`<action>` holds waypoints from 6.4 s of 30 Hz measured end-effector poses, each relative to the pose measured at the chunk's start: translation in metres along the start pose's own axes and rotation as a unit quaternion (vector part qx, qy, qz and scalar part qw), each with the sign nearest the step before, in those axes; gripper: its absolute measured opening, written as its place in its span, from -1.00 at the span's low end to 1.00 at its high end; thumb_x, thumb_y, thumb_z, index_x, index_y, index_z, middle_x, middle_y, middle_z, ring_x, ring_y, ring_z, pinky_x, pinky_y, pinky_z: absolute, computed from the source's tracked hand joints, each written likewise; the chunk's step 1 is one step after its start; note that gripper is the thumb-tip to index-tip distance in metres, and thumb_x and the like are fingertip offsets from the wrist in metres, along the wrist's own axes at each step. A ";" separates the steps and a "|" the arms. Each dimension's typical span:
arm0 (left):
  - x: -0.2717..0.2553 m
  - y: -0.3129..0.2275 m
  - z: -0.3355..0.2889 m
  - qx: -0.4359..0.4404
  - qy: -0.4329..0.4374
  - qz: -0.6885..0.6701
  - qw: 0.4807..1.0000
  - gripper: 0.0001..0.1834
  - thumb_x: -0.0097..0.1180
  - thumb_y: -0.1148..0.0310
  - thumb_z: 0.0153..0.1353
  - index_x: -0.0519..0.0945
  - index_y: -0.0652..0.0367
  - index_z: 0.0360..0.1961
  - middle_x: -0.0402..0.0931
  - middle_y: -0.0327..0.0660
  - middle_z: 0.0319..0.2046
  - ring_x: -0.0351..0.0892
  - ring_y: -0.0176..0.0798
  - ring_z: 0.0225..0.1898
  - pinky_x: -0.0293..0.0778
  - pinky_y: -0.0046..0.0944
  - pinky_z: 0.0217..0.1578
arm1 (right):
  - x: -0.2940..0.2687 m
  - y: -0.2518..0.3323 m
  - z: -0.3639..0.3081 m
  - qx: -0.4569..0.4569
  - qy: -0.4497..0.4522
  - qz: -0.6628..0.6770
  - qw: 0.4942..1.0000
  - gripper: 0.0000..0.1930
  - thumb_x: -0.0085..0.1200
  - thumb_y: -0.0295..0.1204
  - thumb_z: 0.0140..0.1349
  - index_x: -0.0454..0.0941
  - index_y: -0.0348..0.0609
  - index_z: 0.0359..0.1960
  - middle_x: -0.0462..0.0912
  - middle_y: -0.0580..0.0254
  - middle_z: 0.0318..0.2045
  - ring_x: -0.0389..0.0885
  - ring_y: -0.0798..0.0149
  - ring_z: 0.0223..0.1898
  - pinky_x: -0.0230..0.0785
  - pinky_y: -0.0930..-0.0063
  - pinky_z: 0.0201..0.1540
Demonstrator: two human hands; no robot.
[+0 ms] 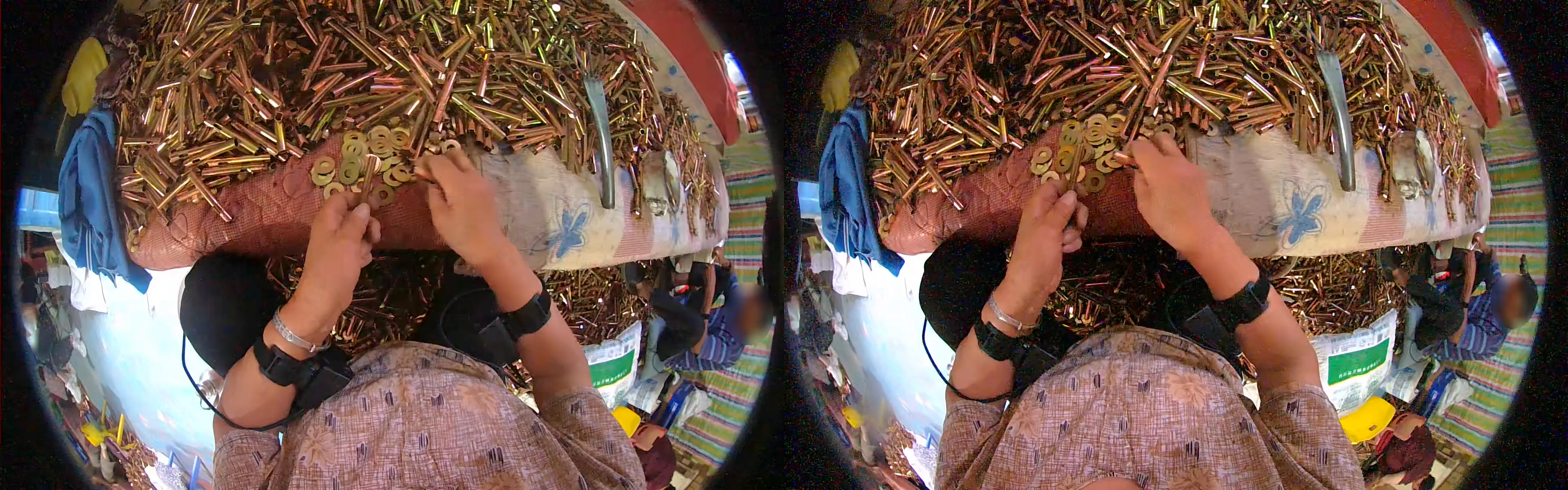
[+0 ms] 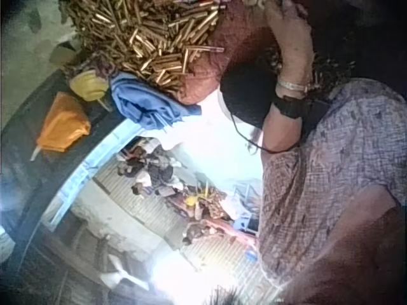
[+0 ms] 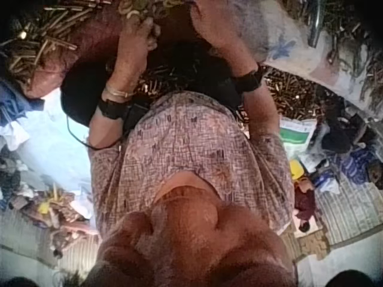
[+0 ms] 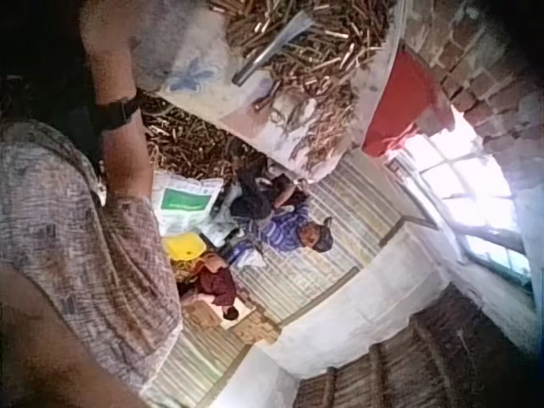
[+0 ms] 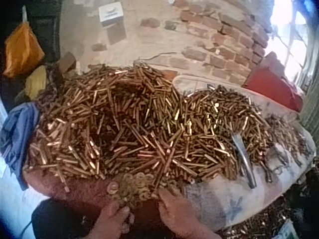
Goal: Assembling metal washers onto threaded bolts/rods.
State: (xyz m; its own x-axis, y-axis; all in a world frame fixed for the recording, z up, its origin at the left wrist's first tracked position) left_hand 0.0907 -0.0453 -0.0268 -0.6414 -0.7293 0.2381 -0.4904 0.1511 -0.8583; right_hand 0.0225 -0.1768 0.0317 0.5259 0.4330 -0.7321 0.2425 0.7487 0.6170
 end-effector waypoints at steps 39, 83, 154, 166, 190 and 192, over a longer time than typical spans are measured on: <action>0.018 0.022 0.000 -0.076 0.133 -0.064 0.986 -0.88 -0.17 0.36 0.25 0.41 0.13 -0.29 0.40 -0.31 -0.56 0.14 -0.54 -0.63 0.12 -0.53 -0.60 | 0.002 -0.025 -0.006 0.202 -0.056 0.566 0.797 -0.86 -0.18 -0.45 0.26 0.38 -0.16 -0.19 0.51 0.16 -0.35 0.45 0.34 -0.33 0.27 0.49 -0.24; 0.018 0.025 0.002 -0.083 0.091 -0.081 0.989 -0.85 0.06 0.31 0.16 0.42 0.11 -0.31 0.18 -0.45 -0.69 0.10 -0.56 -0.68 0.01 -0.52 -0.70 | -0.037 0.000 0.065 -0.106 -0.080 -0.081 0.988 -0.71 -0.02 -0.55 -0.02 0.41 -0.16 -0.18 0.50 0.01 -0.25 0.49 -0.06 -0.24 0.36 0.16 -0.20; 0.010 0.020 -0.006 -0.080 0.079 -0.041 0.993 -0.86 -0.01 0.30 0.20 0.41 0.12 -0.29 0.37 -0.34 -0.57 0.30 -0.46 -0.57 0.27 -0.47 -0.60 | 0.013 -0.037 0.021 0.203 -0.066 0.696 0.686 -0.87 -0.18 -0.46 0.28 0.37 -0.20 -0.22 0.55 0.07 -0.24 0.54 0.23 -0.23 0.38 0.36 -0.20; 0.010 0.022 -0.005 -0.061 0.094 0.018 0.994 -0.86 0.00 0.31 0.19 0.42 0.14 -0.31 0.37 -0.35 -0.58 0.31 -0.48 -0.58 0.26 -0.48 -0.63 | 0.036 -0.046 0.021 0.213 -0.032 0.764 0.608 -0.85 -0.09 -0.43 0.24 0.35 -0.23 -0.21 0.49 -0.05 -0.15 0.50 0.11 -0.10 0.39 0.19 -0.02; 0.017 0.016 -0.005 -0.070 0.095 -0.140 0.983 -0.80 0.09 0.32 0.14 0.42 0.13 -0.24 0.40 -0.32 -0.52 0.40 -0.44 -0.54 0.41 -0.46 -0.53 | -0.005 0.015 0.019 -0.062 -0.042 -0.019 0.997 -0.85 -0.01 -0.45 0.15 0.46 -0.14 -0.23 0.52 0.12 -0.47 0.51 0.09 -0.44 0.36 0.38 -0.37; 0.015 0.019 -0.005 -0.074 0.096 -0.155 0.981 -0.81 0.09 0.35 0.14 0.41 0.12 -0.25 0.40 -0.32 -0.51 0.42 -0.42 -0.53 0.43 -0.45 -0.50 | 0.017 0.020 0.021 -0.058 0.050 -0.136 0.988 -0.83 0.01 -0.50 0.09 0.46 -0.11 -0.25 0.51 0.03 -0.39 0.48 -0.09 -0.34 0.36 0.25 -0.28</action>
State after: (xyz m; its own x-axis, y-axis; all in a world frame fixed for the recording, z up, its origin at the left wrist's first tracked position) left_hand 0.0684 -0.0497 -0.0371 -0.5409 -0.6185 0.5699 -0.7501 0.0481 -0.6596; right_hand 0.0536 -0.1650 0.0373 0.3697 0.2515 -0.8945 0.2658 0.8938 0.3612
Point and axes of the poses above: each hand's wrist, its own z-axis towards the middle knuckle, its own x-axis out of the palm, y = z × x, the point moved 10 cm from there along z, towards the middle knuckle
